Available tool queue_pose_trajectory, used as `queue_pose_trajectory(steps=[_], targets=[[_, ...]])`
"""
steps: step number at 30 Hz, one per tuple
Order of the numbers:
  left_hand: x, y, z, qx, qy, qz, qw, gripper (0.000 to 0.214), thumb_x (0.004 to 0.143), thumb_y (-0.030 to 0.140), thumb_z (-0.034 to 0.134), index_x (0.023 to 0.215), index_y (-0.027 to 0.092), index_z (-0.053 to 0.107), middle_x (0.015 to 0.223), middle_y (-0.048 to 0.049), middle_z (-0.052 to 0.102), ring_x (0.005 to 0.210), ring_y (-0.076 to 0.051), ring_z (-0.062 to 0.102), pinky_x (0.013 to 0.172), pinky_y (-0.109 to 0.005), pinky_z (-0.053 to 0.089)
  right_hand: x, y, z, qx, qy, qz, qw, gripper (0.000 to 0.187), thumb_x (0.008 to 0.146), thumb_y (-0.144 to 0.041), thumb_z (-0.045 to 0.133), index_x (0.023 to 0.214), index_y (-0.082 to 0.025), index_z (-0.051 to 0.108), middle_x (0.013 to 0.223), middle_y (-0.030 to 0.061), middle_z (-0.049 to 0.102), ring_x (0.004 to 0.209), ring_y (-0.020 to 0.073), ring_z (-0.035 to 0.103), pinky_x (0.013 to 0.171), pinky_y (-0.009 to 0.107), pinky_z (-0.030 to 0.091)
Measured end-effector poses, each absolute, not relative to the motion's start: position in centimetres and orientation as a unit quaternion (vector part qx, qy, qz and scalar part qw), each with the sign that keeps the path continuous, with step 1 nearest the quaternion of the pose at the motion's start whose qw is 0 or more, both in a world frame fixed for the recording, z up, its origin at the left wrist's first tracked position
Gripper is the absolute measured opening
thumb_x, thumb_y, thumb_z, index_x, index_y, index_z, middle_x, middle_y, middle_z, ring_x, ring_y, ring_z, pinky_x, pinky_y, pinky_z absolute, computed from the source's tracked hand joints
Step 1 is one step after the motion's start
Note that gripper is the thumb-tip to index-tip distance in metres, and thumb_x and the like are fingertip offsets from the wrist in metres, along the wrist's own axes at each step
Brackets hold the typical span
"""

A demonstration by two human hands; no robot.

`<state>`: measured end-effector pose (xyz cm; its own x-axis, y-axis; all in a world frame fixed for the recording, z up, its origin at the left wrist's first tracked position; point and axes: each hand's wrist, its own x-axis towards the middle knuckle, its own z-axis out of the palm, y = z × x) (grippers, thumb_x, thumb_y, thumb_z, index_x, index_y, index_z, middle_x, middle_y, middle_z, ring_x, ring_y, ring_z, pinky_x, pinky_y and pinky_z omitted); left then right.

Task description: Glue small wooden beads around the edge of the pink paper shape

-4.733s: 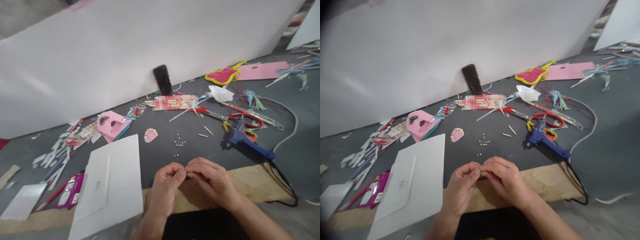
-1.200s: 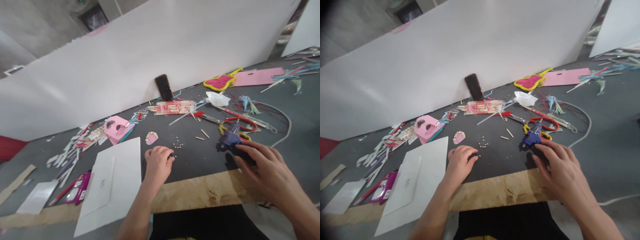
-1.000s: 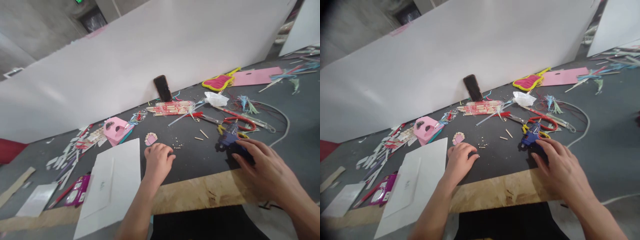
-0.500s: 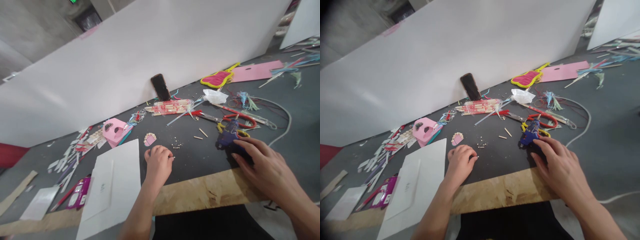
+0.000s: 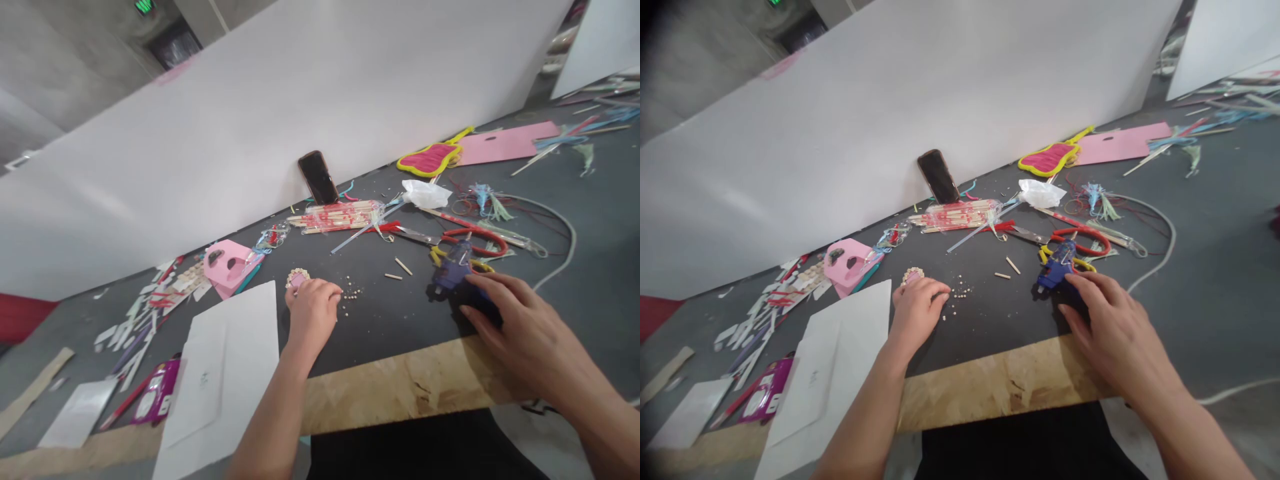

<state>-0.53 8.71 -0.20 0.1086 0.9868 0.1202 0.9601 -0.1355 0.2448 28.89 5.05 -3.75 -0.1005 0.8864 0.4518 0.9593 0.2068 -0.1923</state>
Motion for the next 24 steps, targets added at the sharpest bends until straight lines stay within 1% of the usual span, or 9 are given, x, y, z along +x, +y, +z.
queue_pose_trajectory(steps=[4,7,10,12,14,16,19,22,24], targets=[[-0.2,10.4,-0.1,0.755,0.646,0.112,0.023,0.012,0.084,0.021,0.058,0.084,0.027,0.069,0.091,-0.0014,0.072,0.096,-0.023,0.059,0.091,-0.045,0.027,28.5,5.7,-3.2,-0.663,-0.713,-0.079,0.213,0.050,0.087,-0.043,0.044,0.124,-0.011,0.052,0.112,0.0173,0.058,0.092,0.0305,0.064,0.076,0.042,0.055],[0.5,11.3,-0.2,0.768,0.632,0.104,0.022,0.012,0.083,0.021,0.060,0.085,0.028,0.070,0.089,-0.0022,0.072,0.097,-0.024,0.057,0.091,-0.045,0.027,28.3,6.0,-2.8,-0.670,-0.708,-0.046,0.217,0.042,0.087,-0.038,0.046,0.121,-0.015,0.055,0.115,0.0154,0.058,0.090,0.0281,0.065,0.073,0.039,0.055],[1.0,11.7,-0.5,0.774,0.626,0.099,0.021,0.012,0.083,0.023,0.060,0.079,0.027,0.070,0.085,-0.0031,0.071,0.097,-0.026,0.056,0.092,-0.049,0.025,28.1,5.6,-2.0,-0.675,-0.673,-0.012,0.303,0.040,0.086,-0.038,0.046,0.118,-0.019,0.058,0.116,0.0128,0.060,0.097,0.0274,0.063,0.080,0.038,0.053],[1.1,11.9,-0.8,0.774,0.625,0.097,0.022,0.013,0.082,0.023,0.060,0.075,0.026,0.070,0.082,-0.0036,0.070,0.096,-0.027,0.056,0.093,-0.052,0.022,28.0,4.9,-1.0,-0.693,-0.613,0.026,0.379,0.045,0.081,-0.042,0.052,0.119,-0.020,0.059,0.109,0.0115,0.064,0.094,0.0267,0.063,0.080,0.038,0.051],[1.2,11.9,-1.1,0.773,0.626,0.100,0.026,0.013,0.081,0.022,0.061,0.072,0.025,0.069,0.081,-0.0040,0.070,0.096,-0.028,0.056,0.094,-0.054,0.021,28.0,4.2,0.1,-0.719,-0.523,0.101,0.446,0.051,0.073,-0.045,0.060,0.118,-0.022,0.060,0.094,0.0088,0.068,0.079,0.0232,0.064,0.070,0.035,0.052],[1.2,11.9,-1.2,0.770,0.628,0.109,0.033,0.014,0.081,0.019,0.060,0.072,0.025,0.069,0.082,-0.0045,0.070,0.096,-0.028,0.056,0.095,-0.055,0.019,27.8,3.5,0.9,-0.718,-0.446,0.213,0.489,0.051,0.066,-0.047,0.068,0.110,-0.022,0.065,0.082,0.0060,0.068,0.064,0.0191,0.060,0.058,0.030,0.049],[1.2,11.6,-1.0,0.764,0.629,0.132,0.052,0.015,0.082,0.017,0.059,0.072,0.025,0.068,0.084,-0.0038,0.071,0.097,-0.027,0.056,0.096,-0.054,0.021,26.9,2.6,0.7,-0.659,-0.408,0.389,0.498,0.046,0.060,-0.050,0.074,0.094,-0.019,0.069,0.075,0.0059,0.067,0.058,0.0170,0.055,0.049,0.026,0.044],[1.1,10.4,-0.2,0.765,0.618,0.160,0.088,0.015,0.086,0.021,0.056,0.078,0.025,0.068,0.087,-0.0012,0.072,0.093,-0.022,0.060,0.093,-0.044,0.033,25.0,1.3,-0.3,-0.587,-0.404,0.507,0.484,0.043,0.069,-0.053,0.070,0.090,-0.016,0.070,0.064,0.0046,0.062,0.058,0.0166,0.054,0.050,0.026,0.042],[0.9,9.1,0.3,0.755,0.610,0.199,0.135,0.015,0.088,0.025,0.053,0.084,0.026,0.068,0.089,0.0001,0.071,0.087,-0.018,0.062,0.084,-0.034,0.041,23.4,0.5,-0.8,-0.565,-0.388,0.543,0.484,0.041,0.075,-0.054,0.064,0.089,-0.016,0.070,0.059,0.0033,0.059,0.056,0.0147,0.051,0.048,0.025,0.039]])
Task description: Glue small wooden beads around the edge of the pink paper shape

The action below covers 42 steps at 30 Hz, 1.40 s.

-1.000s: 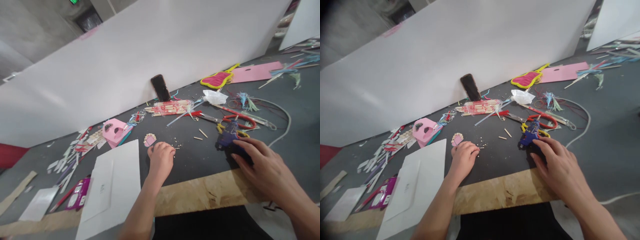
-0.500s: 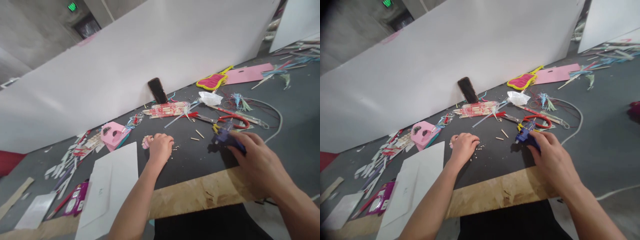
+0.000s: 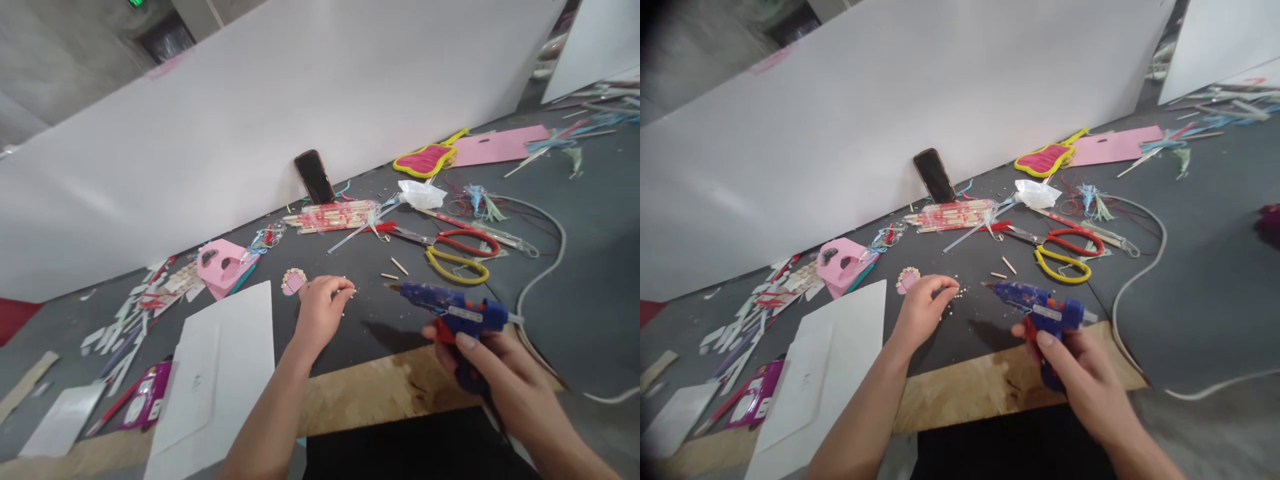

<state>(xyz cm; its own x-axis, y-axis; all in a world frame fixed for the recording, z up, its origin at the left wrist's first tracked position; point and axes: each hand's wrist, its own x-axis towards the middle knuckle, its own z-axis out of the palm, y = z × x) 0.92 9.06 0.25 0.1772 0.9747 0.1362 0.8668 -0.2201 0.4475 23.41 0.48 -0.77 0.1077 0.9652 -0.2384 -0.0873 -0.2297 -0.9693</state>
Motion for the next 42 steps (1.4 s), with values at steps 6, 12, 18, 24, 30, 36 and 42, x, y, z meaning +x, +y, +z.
queue_pose_trajectory(steps=[6,12,18,24,30,36,42], targets=[[0.5,5.0,-0.1,0.609,0.609,0.373,0.346,0.014,0.085,0.033,0.057,0.084,0.022,0.066,0.093,-0.0013,0.069,0.086,-0.017,0.062,0.078,-0.028,0.046,20.6,-0.5,-1.3,-0.479,-0.369,0.631,0.486,0.041,0.081,-0.057,0.054,0.082,-0.018,0.067,0.056,-0.0001,0.050,0.051,0.0125,0.044,0.046,0.024,0.035],[0.2,4.0,-1.0,0.577,0.576,0.445,0.370,0.012,0.084,0.032,0.060,0.081,0.021,0.065,0.094,-0.0035,0.067,0.103,-0.020,0.059,0.091,-0.031,0.042,21.0,-0.3,-2.1,-0.459,-0.419,0.638,0.454,0.041,0.085,-0.058,0.049,0.082,-0.020,0.064,0.057,-0.0007,0.048,0.053,0.0129,0.043,0.051,0.025,0.036],[-0.1,4.1,-1.0,0.611,0.545,0.470,0.329,0.012,0.085,0.031,0.060,0.079,0.022,0.063,0.089,-0.0040,0.065,0.101,-0.020,0.059,0.088,-0.033,0.044,21.2,-0.5,-1.9,-0.470,-0.464,0.613,0.433,0.042,0.086,-0.059,0.047,0.080,-0.020,0.062,0.062,0.0013,0.052,0.054,0.0138,0.043,0.052,0.026,0.036],[-0.1,4.0,-1.3,0.654,0.514,0.480,0.280,0.010,0.086,0.029,0.061,0.079,0.023,0.063,0.084,-0.0043,0.063,0.098,-0.021,0.057,0.088,-0.038,0.045,21.1,-0.5,-1.7,-0.473,-0.465,0.610,0.432,0.045,0.084,-0.061,0.048,0.077,-0.020,0.064,0.058,0.0001,0.049,0.052,0.0128,0.041,0.049,0.025,0.036],[0.1,4.0,-1.1,0.668,0.501,0.481,0.266,0.008,0.085,0.026,0.062,0.078,0.023,0.063,0.080,-0.0032,0.064,0.096,-0.021,0.057,0.086,-0.038,0.045,21.2,-0.5,-1.8,-0.484,-0.477,0.599,0.424,0.047,0.084,-0.062,0.047,0.075,-0.020,0.065,0.063,0.0010,0.053,0.050,0.0114,0.041,0.049,0.024,0.037],[0.1,4.0,-1.2,0.668,0.497,0.485,0.267,0.010,0.085,0.028,0.062,0.077,0.022,0.063,0.080,-0.0033,0.063,0.094,-0.021,0.058,0.085,-0.038,0.047,21.2,-0.4,-1.7,-0.483,-0.489,0.592,0.422,0.047,0.084,-0.063,0.046,0.074,-0.020,0.062,0.059,0.0010,0.051,0.050,0.0128,0.042,0.048,0.026,0.038],[0.2,3.9,-1.2,0.668,0.496,0.491,0.259,0.008,0.085,0.026,0.062,0.078,0.023,0.064,0.079,-0.0028,0.064,0.092,-0.021,0.059,0.084,-0.038,0.047,21.2,-0.4,-1.7,-0.478,-0.489,0.599,0.416,0.046,0.085,-0.061,0.046,0.073,-0.020,0.064,0.060,0.0021,0.053,0.052,0.0131,0.043,0.049,0.026,0.038]])
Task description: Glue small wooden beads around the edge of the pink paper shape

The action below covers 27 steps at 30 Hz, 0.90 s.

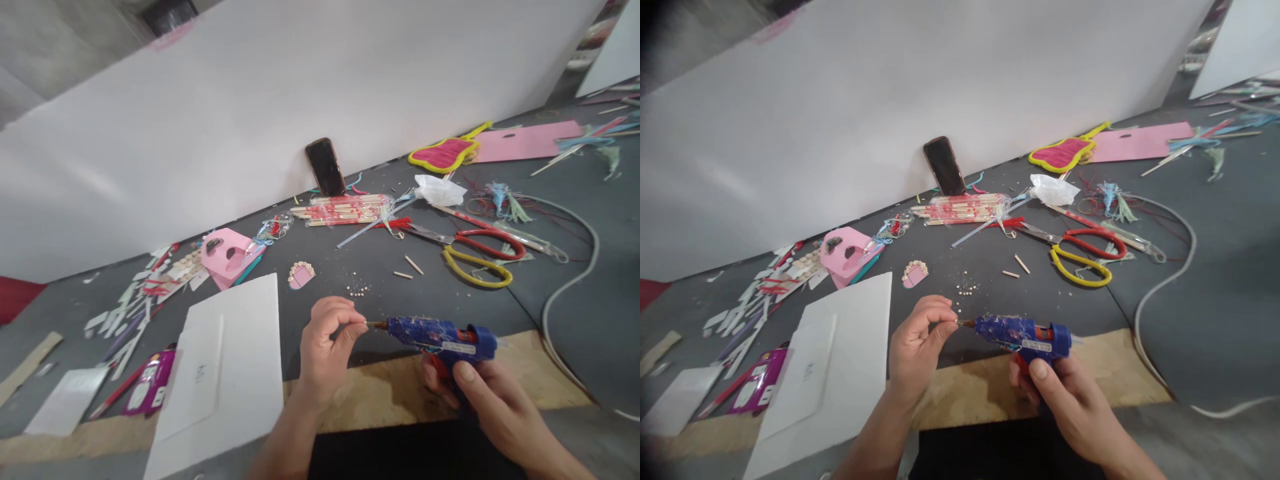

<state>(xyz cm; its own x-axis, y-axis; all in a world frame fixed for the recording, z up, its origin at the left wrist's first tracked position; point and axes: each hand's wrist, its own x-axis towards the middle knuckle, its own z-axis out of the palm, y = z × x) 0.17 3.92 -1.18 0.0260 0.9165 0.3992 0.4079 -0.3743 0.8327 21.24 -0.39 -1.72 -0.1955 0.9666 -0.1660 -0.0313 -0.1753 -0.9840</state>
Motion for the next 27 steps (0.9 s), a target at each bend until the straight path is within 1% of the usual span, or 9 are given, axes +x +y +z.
queue_pose_trajectory(steps=[5,9,12,16,22,27], targets=[[0.2,3.9,-1.1,0.668,0.498,0.489,0.260,0.008,0.085,0.026,0.062,0.078,0.022,0.064,0.079,-0.0033,0.064,0.093,-0.021,0.059,0.084,-0.038,0.047,21.2,-0.4,-1.8,-0.487,-0.496,0.590,0.411,0.048,0.084,-0.063,0.046,0.071,-0.020,0.064,0.058,0.0018,0.052,0.049,0.0128,0.042,0.048,0.026,0.039],[0.2,3.8,-1.1,0.665,0.494,0.495,0.261,0.007,0.085,0.025,0.063,0.078,0.023,0.064,0.079,-0.0030,0.064,0.092,-0.021,0.059,0.084,-0.038,0.047,21.3,-0.5,-2.2,-0.481,-0.487,0.601,0.413,0.046,0.086,-0.059,0.046,0.070,-0.019,0.063,0.061,0.0027,0.053,0.054,0.0144,0.045,0.049,0.026,0.040],[0.2,3.8,-1.1,0.666,0.494,0.495,0.258,0.007,0.085,0.025,0.063,0.078,0.022,0.064,0.079,-0.0030,0.064,0.092,-0.020,0.059,0.083,-0.037,0.048,21.3,-0.6,-2.4,-0.475,-0.486,0.604,0.416,0.044,0.087,-0.058,0.045,0.071,-0.020,0.062,0.063,0.0029,0.054,0.055,0.0143,0.044,0.050,0.027,0.039],[0.2,3.8,-1.1,0.671,0.499,0.487,0.253,0.009,0.085,0.027,0.062,0.078,0.022,0.064,0.078,-0.0035,0.065,0.092,-0.021,0.060,0.083,-0.038,0.048,21.4,-0.6,-2.7,-0.479,-0.479,0.605,0.418,0.044,0.086,-0.058,0.047,0.070,-0.019,0.062,0.061,0.0017,0.052,0.054,0.0138,0.044,0.049,0.026,0.038],[0.1,3.8,-1.1,0.669,0.497,0.491,0.253,0.009,0.085,0.027,0.062,0.078,0.022,0.064,0.078,-0.0032,0.064,0.092,-0.021,0.059,0.083,-0.037,0.048,21.9,-0.3,-3.5,-0.452,-0.517,0.611,0.393,0.044,0.089,-0.056,0.043,0.071,-0.020,0.060,0.063,0.0028,0.054,0.056,0.0151,0.048,0.050,0.028,0.042],[0.1,3.8,-1.1,0.670,0.495,0.491,0.255,0.007,0.085,0.024,0.062,0.079,0.023,0.064,0.079,-0.0030,0.064,0.092,-0.020,0.059,0.083,-0.037,0.048,22.1,-0.3,-3.5,-0.468,-0.521,0.601,0.385,0.045,0.089,-0.057,0.042,0.071,-0.020,0.059,0.062,0.0027,0.054,0.056,0.0154,0.048,0.051,0.028,0.042]])
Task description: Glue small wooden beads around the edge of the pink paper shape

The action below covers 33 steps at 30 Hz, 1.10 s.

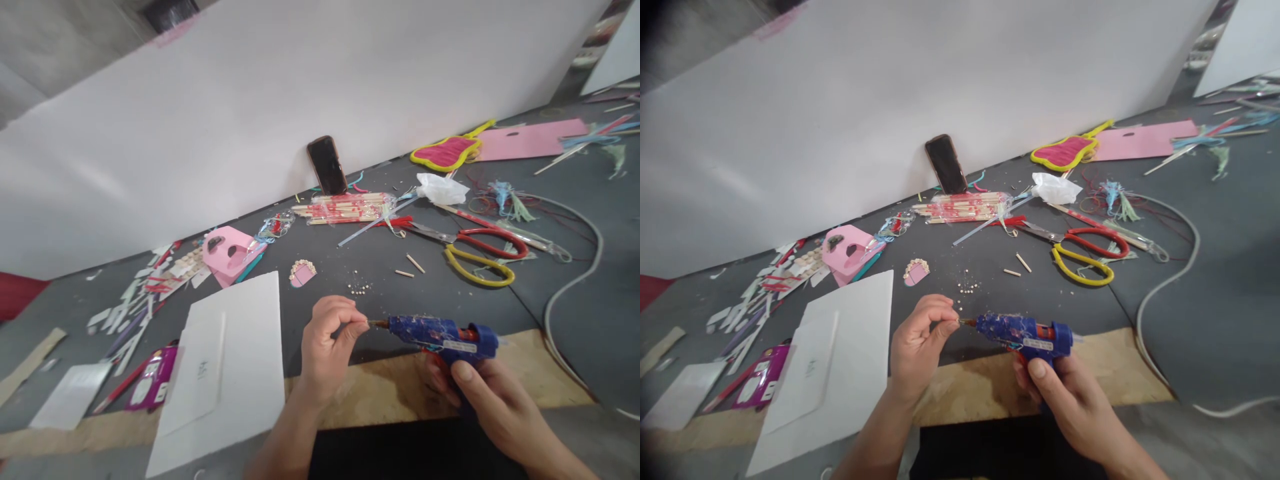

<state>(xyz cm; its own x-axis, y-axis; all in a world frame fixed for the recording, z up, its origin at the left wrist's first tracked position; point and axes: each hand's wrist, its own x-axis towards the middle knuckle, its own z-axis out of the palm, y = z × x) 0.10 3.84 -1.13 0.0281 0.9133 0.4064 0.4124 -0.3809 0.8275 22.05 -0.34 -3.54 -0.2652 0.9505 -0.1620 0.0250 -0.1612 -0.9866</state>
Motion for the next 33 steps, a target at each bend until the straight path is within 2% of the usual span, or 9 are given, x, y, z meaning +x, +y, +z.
queue_pose_trajectory(steps=[14,18,21,22,24,26,28,31,33], targets=[[0.2,3.8,-1.0,0.659,0.498,0.500,0.259,0.008,0.085,0.021,0.062,0.077,0.022,0.063,0.077,-0.0018,0.063,0.092,-0.019,0.059,0.083,-0.035,0.047,22.2,-0.1,-3.2,-0.461,-0.551,0.589,0.371,0.043,0.090,-0.054,0.043,0.070,-0.019,0.059,0.064,0.0028,0.056,0.056,0.0142,0.050,0.051,0.026,0.045],[-0.1,3.6,-1.0,0.651,0.500,0.509,0.259,0.007,0.084,0.020,0.063,0.077,0.022,0.063,0.078,-0.0015,0.062,0.091,-0.019,0.059,0.082,-0.034,0.047,22.0,-0.3,-3.2,-0.471,-0.557,0.565,0.386,0.041,0.091,-0.052,0.041,0.078,-0.019,0.061,0.064,0.0028,0.057,0.054,0.0139,0.052,0.048,0.025,0.046],[-0.8,3.3,-1.0,0.643,0.516,0.509,0.247,0.007,0.084,0.020,0.063,0.077,0.022,0.063,0.080,-0.0014,0.062,0.092,-0.018,0.059,0.082,-0.032,0.046,22.4,0.3,-3.0,-0.537,-0.619,0.426,0.384,0.033,0.091,-0.046,0.044,0.099,-0.020,0.061,0.070,0.0043,0.063,0.060,0.0174,0.060,0.053,0.027,0.050],[-1.2,3.1,-1.1,0.638,0.525,0.508,0.241,0.007,0.084,0.020,0.063,0.077,0.022,0.063,0.081,-0.0013,0.062,0.093,-0.018,0.059,0.082,-0.032,0.046,22.7,0.8,-2.8,-0.565,-0.642,0.357,0.375,0.035,0.090,-0.045,0.045,0.112,-0.020,0.057,0.078,0.0062,0.066,0.067,0.0201,0.064,0.058,0.029,0.052],[-2.1,2.7,-1.4,0.626,0.548,0.506,0.228,0.007,0.084,0.020,0.063,0.076,0.022,0.063,0.082,-0.0014,0.062,0.094,-0.018,0.059,0.083,-0.031,0.046,23.6,2.3,-2.4,-0.621,-0.672,0.218,0.340,0.055,0.088,-0.044,0.046,0.135,-0.016,0.039,0.098,0.0126,0.068,0.082,0.0265,0.067,0.066,0.035,0.054],[-3.0,2.2,-1.7,0.610,0.573,0.501,0.220,0.008,0.084,0.021,0.063,0.076,0.022,0.064,0.085,-0.0017,0.063,0.094,-0.018,0.059,0.083,-0.031,0.046,24.7,4.1,-2.1,-0.650,-0.700,0.091,0.281,0.062,0.087,-0.044,0.046,0.138,-0.011,0.036,0.111,0.0196,0.063,0.091,0.0320,0.066,0.069,0.040,0.053],[-3.8,1.6,-2.2,0.594,0.597,0.492,0.220,0.008,0.084,0.022,0.062,0.076,0.022,0.064,0.087,-0.0023,0.064,0.095,-0.018,0.060,0.084,-0.031,0.046,25.9,5.8,-2.0,-0.661,-0.718,0.009,0.218,0.054,0.089,-0.042,0.043,0.134,-0.013,0.042,0.117,0.0199,0.061,0.101,0.0331,0.063,0.076,0.041,0.052],[-4.4,0.9,-2.7,0.577,0.621,0.479,0.228,0.009,0.084,0.025,0.062,0.075,0.022,0.064,0.089,-0.0033,0.065,0.094,-0.018,0.060,0.083,-0.031,0.047,27.1,7.4,-2.0,-0.624,-0.755,-0.080,0.184,0.050,0.093,-0.046,0.033,0.126,-0.014,0.049,0.109,0.0197,0.063,0.099,0.0352,0.061,0.079,0.045,0.050],[-4.6,0.5,-2.8,0.572,0.626,0.476,0.233,0.011,0.084,0.026,0.061,0.074,0.021,0.064,0.088,-0.0036,0.066,0.093,-0.019,0.061,0.083,-0.032,0.047,26.8,7.6,-1.8,-0.616,-0.754,-0.132,0.189,0.048,0.093,-0.048,0.034,0.121,-0.015,0.054,0.113,0.0196,0.061,0.101,0.0371,0.058,0.084,0.050,0.046]])
